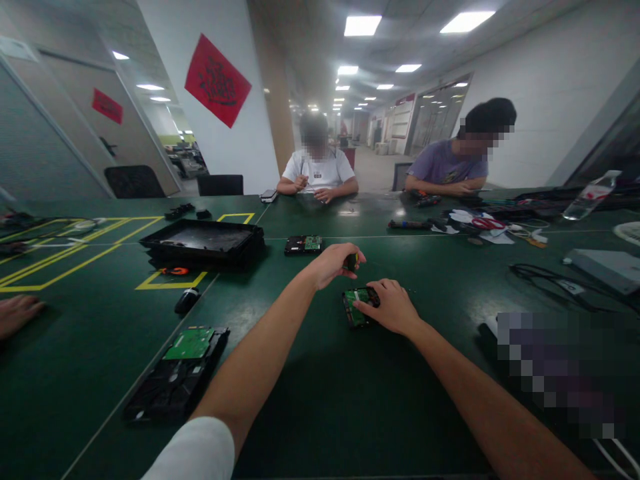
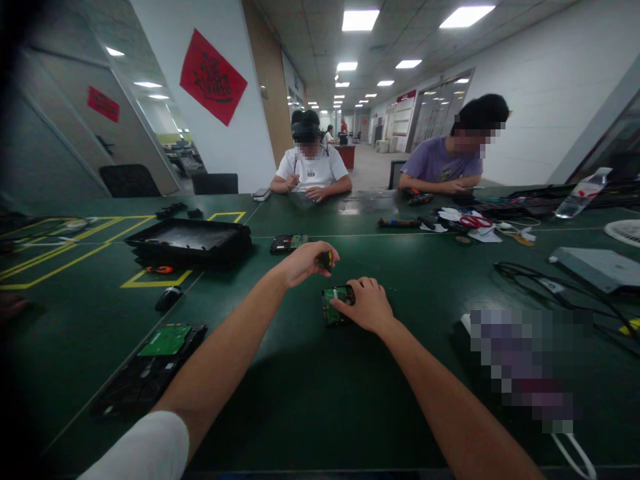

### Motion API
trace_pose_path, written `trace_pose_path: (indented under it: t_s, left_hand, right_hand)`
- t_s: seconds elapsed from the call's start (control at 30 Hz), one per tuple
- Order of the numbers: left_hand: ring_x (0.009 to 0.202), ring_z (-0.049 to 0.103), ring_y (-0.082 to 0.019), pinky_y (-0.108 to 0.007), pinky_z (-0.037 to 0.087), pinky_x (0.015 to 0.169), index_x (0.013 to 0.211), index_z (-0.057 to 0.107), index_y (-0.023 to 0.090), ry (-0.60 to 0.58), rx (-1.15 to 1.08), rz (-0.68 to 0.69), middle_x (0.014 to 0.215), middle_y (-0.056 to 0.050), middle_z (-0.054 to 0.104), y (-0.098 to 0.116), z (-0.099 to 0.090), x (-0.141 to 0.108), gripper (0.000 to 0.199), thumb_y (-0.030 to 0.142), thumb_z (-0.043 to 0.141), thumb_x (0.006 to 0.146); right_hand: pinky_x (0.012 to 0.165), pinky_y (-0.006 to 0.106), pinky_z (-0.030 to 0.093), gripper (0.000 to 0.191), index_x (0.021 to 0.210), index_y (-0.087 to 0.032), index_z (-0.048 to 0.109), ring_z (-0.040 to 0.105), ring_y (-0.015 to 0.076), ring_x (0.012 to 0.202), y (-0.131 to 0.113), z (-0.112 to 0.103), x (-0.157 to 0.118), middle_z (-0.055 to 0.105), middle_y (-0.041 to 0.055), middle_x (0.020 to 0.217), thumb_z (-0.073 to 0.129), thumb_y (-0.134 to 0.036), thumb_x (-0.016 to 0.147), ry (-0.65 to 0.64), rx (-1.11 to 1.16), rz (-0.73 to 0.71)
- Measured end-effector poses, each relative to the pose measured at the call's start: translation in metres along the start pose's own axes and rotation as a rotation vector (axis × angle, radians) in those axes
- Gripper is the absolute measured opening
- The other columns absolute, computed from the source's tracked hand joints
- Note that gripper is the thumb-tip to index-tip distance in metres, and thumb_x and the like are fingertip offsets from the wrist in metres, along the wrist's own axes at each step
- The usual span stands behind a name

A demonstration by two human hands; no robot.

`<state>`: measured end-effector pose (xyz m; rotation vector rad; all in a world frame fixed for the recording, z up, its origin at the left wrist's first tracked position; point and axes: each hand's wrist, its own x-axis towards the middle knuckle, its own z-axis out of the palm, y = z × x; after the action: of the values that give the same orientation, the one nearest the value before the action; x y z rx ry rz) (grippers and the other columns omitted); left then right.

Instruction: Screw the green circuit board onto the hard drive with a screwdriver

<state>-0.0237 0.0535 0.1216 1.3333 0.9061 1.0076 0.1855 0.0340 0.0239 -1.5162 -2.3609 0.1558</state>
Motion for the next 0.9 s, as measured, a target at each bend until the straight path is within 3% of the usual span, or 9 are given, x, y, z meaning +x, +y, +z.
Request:
trace_pose_path:
  t_s: [0.2, 0.47, 0.73, 0.9]
  left_hand:
    - [0.076, 0.065, -0.018, -0.026, 0.057, 0.056, 0.095, 0.064, 0.015, 0.041, 0.063, -0.006, 0.080, -0.008, 0.067, 0.006, 0.013, -0.006, 0.017, 0.030, 0.057, 0.095]
    - [0.079, 0.069, -0.019, -0.032, 0.061, 0.065, 0.095, 0.055, 0.016, 0.081, -0.082, -0.010, 0.085, -0.011, 0.071, -0.002, 0.026, -0.002, 0.012, 0.027, 0.055, 0.099]
    - [0.077, 0.061, -0.015, -0.023, 0.054, 0.059, 0.080, 0.069, 0.013, 0.029, 0.041, 0.051, 0.083, -0.008, 0.064, 0.001, 0.011, -0.002, 0.023, 0.029, 0.056, 0.091]
    - [0.072, 0.063, -0.016, -0.024, 0.053, 0.055, 0.089, 0.070, 0.014, 0.035, 0.028, 0.017, 0.080, -0.007, 0.066, -0.001, 0.003, 0.001, 0.023, 0.032, 0.057, 0.091]
  right_hand:
    - [0.097, 0.045, 0.042, 0.066, 0.132, -0.026, 0.066, 0.053, 0.0355, 0.123, 0.000, 0.000, 0.000, 0.064, 0.0142, 0.129, 0.053, -0.077, 0.092, 0.000, -0.011, -0.003]
    - [0.098, 0.044, 0.041, 0.068, 0.133, -0.026, 0.066, 0.053, 0.0351, 0.123, 0.000, -0.001, -0.001, 0.063, 0.0146, 0.129, 0.050, -0.078, 0.093, -0.006, -0.020, -0.007]
    - [0.098, 0.044, 0.042, 0.065, 0.131, -0.026, 0.066, 0.053, 0.0348, 0.124, -0.002, -0.002, -0.001, 0.063, 0.0140, 0.129, 0.051, -0.077, 0.093, -0.001, -0.004, -0.001]
    - [0.099, 0.044, 0.042, 0.067, 0.133, -0.026, 0.065, 0.052, 0.0348, 0.125, -0.003, -0.002, 0.000, 0.063, 0.0141, 0.131, 0.052, -0.078, 0.092, -0.018, -0.005, 0.019]
